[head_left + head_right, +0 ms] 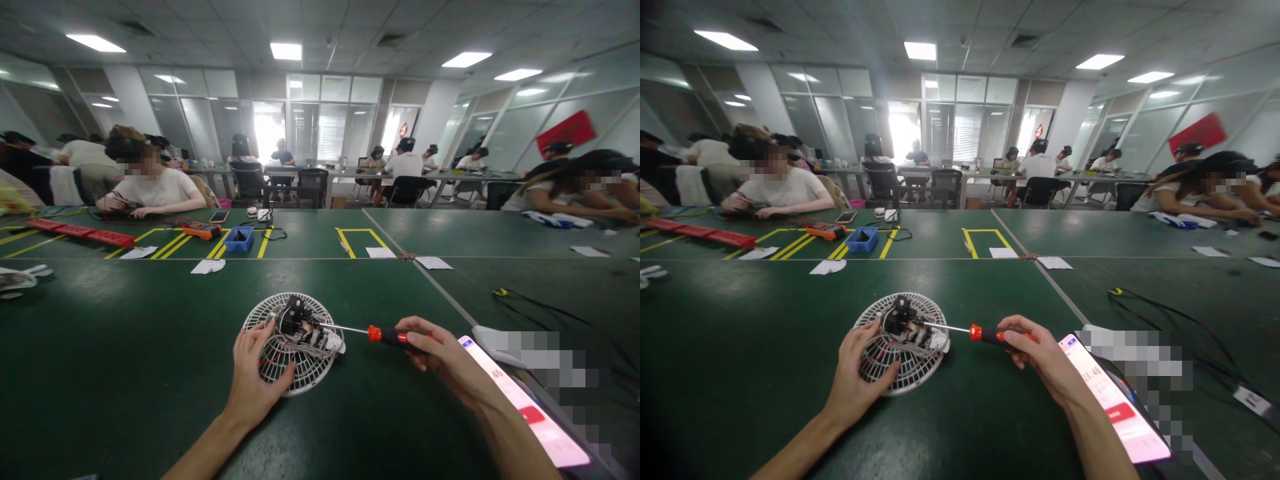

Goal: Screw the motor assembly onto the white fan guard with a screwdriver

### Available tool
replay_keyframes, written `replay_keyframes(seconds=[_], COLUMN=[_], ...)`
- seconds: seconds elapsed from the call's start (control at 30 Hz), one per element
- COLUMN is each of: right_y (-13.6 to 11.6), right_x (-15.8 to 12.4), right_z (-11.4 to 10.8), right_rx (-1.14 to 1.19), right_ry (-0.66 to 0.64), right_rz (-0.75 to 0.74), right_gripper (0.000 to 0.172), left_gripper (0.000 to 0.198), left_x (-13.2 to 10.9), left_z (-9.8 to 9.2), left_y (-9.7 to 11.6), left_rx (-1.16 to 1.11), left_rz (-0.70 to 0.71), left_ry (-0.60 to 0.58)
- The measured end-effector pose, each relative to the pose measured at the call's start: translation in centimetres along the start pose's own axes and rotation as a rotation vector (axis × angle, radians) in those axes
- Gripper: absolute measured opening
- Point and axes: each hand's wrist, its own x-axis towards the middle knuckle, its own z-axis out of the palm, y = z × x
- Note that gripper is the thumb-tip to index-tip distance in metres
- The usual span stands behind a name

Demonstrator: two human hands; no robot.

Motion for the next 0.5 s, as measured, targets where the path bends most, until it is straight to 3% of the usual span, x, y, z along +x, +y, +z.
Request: replay_keyframes(seconds=[0.13,0.33,0.43,0.5], right_y=[-0.2,-0.2,0.1,0.2], right_x=[-0.3,-0.3,-0.1,0.1], right_z=[0.5,1.0,1.2,1.5], right_rx=[0.117,0.113,0.076,0.001], right_ry=[0.003,0.004,0.016,0.057], right_rz=[-0.092,-0.125,-0.049,0.029], right_gripper=[0.033,0.041,0.042,0.052], left_gripper=[0.069,0.070,0.069,0.069], left_x=[0.0,0.0,-0.1,-0.1], left_z=[-0.1,-0.1,0.0,0.1], left_y=[0.1,0.1,0.0,-0.1], left_rx=[0.006,-0.013,-0.020,-0.022], left_rz=[-0.004,-0.021,-0.032,-0.039], left_ry=[-0.008,-0.014,-0.013,-0.010])
